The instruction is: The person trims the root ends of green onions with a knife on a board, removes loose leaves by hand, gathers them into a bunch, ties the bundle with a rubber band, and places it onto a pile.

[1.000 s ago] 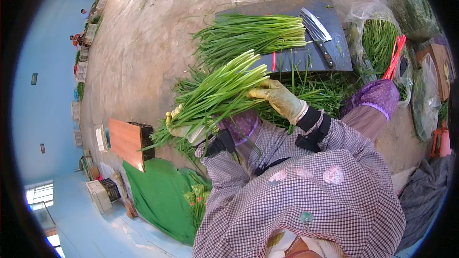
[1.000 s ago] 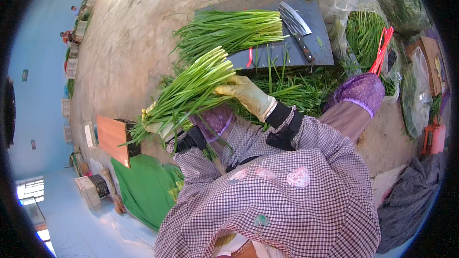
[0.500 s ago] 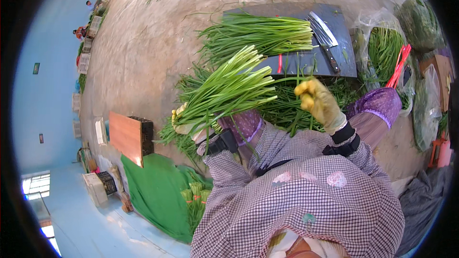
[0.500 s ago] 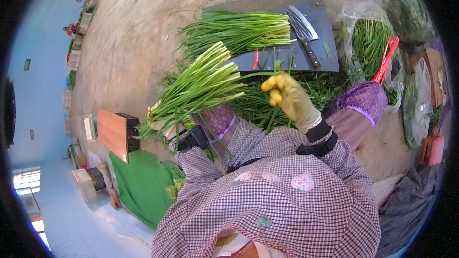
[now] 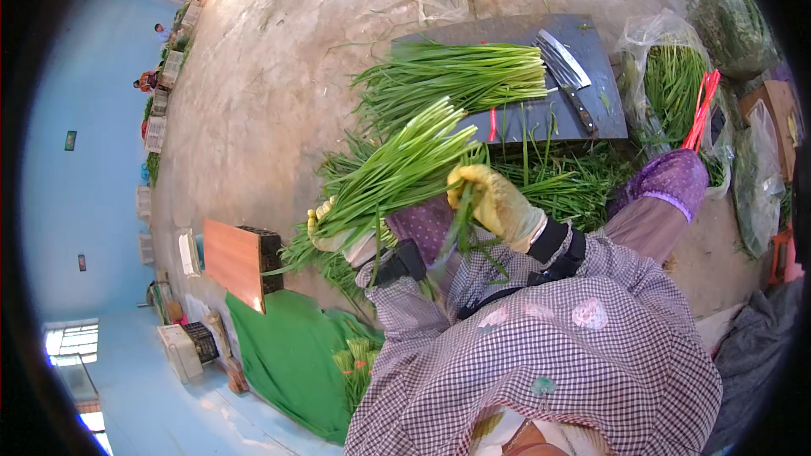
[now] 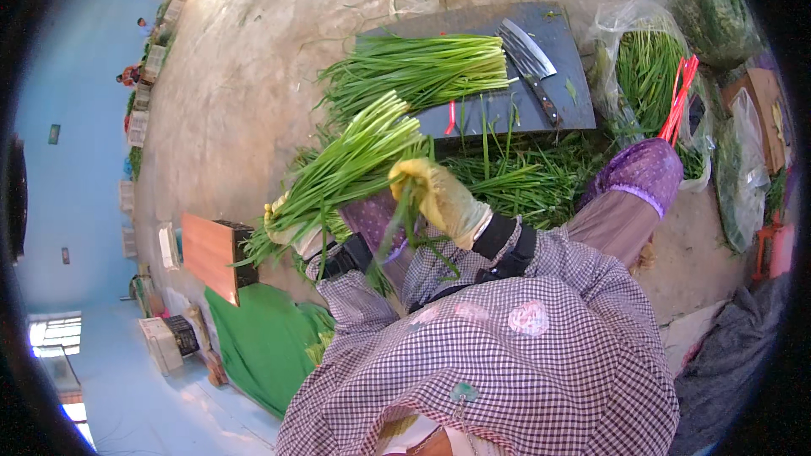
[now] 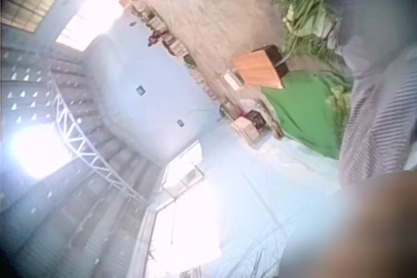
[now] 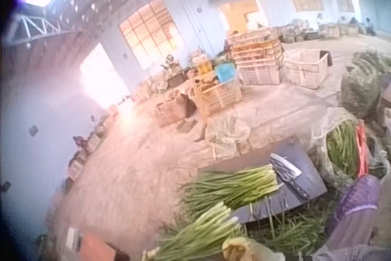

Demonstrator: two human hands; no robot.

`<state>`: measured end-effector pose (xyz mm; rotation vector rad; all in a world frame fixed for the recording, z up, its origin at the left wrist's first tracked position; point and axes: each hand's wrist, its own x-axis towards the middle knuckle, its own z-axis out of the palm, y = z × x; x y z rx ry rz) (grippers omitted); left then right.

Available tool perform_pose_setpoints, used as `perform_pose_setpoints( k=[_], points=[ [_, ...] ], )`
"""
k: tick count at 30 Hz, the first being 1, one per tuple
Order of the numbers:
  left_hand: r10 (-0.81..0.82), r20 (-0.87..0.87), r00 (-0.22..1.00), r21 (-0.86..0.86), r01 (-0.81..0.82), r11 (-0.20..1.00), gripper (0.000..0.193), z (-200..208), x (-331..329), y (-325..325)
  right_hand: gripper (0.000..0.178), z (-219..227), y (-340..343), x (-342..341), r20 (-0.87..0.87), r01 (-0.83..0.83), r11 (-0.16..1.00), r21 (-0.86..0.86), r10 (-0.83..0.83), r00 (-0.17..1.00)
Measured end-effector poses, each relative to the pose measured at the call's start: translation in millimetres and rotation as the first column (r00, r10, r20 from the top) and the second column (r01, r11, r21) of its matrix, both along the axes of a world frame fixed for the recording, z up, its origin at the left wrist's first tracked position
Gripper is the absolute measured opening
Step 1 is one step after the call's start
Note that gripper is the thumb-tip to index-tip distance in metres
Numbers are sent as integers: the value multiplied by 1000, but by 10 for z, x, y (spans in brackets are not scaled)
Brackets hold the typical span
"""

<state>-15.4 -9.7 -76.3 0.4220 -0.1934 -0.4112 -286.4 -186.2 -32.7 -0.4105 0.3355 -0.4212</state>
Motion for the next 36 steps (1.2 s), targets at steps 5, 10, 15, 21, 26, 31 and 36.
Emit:
perform_pose_setpoints(
  k=[5,10,15,21,26,31,36],
  points=[
    [20,-24,1000,28,-20,999,29,-104,39,50,25,52,-309,-258,100,2,979,205,-23,995],
    [43,-77,996,88,-36,996,33,-261,111,80,26,69,-490,-649,182,-131,970,207,94,979],
    [-151,33,988,50,149,988,40,-475,261,201,25,167,-707,-1113,201,154,982,111,-174,964],
    [8,-121,993,205,17,979,39,-583,324,305,38,-449,-837,-1353,-597,-792,-196,-578,-559,575],
    [-9,-19,1000,181,12,983,35,-477,275,271,45,-284,-616,-1224,-640,-715,-112,-690,-366,676],
    [153,-76,985,349,-118,930,36,-242,175,114,27,208,-243,-625,-29,-273,-308,-911,-613,789],
    [251,-107,962,356,-198,913,33,-45,53,-24,19,161,-183,-264,20,-314,-415,-854,-630,776]
  ],
)
